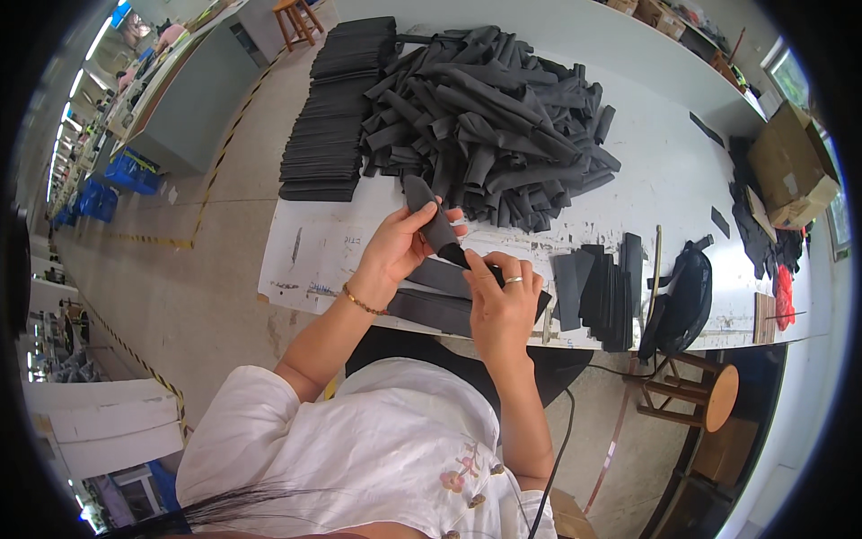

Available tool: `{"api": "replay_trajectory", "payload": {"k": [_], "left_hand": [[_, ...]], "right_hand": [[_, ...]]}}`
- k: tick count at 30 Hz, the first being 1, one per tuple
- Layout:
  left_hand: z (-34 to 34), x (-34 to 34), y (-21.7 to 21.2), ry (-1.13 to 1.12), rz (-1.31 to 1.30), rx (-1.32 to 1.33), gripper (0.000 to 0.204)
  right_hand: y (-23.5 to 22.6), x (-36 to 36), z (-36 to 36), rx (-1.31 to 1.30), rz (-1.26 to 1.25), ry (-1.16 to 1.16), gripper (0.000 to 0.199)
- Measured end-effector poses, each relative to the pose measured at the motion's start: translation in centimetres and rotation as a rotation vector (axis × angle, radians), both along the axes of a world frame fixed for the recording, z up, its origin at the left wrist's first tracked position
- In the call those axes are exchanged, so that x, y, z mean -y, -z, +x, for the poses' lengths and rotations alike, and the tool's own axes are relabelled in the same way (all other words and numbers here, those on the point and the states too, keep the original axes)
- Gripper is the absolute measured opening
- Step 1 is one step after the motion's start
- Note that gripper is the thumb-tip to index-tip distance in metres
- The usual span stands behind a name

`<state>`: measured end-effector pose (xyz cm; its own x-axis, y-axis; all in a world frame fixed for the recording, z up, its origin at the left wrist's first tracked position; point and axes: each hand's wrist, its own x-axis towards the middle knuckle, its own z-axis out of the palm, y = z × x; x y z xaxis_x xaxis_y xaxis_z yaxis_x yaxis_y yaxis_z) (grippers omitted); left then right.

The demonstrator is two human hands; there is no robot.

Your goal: The person is sorting and checking black foam components at a workbench in a factory-like setting.

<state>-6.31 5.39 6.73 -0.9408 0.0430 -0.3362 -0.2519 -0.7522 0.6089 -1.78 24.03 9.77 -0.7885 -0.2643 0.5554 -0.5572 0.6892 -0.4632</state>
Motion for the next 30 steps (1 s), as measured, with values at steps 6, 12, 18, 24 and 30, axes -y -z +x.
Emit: {"api": "replay_trajectory", "payload": {"k": [6,12,18,24,30], "left_hand": [[0.6,-0.1,-0.4,0.046,0.032,-0.042,0.020],[2.5,-1.6,-2.4,-0.016,-0.021,-0.163,0.030],[3.2,-3.4,-3.4,-0.095,-0.006,-0.458,0.033],[3.1,-3.5,-1.5,-0.004,-0.107,-0.483,0.024],[3.1,-3.0,-1.4,-0.058,0.026,-0.292,0.022]], "right_hand": [[0.2,-0.4,-0.4,-0.179,0.131,0.080,0.033],[-0.3,1.0,0.0,-0.191,0.139,0.109,0.042],[0.0,2.7,0.4,-0.057,-0.149,-0.022,0.057],[2.3,1.8,1.3,0.033,-0.151,-0.103,0.040],[1.6,2.0,0.4,0.085,-0.121,-0.103,0.038]]}}
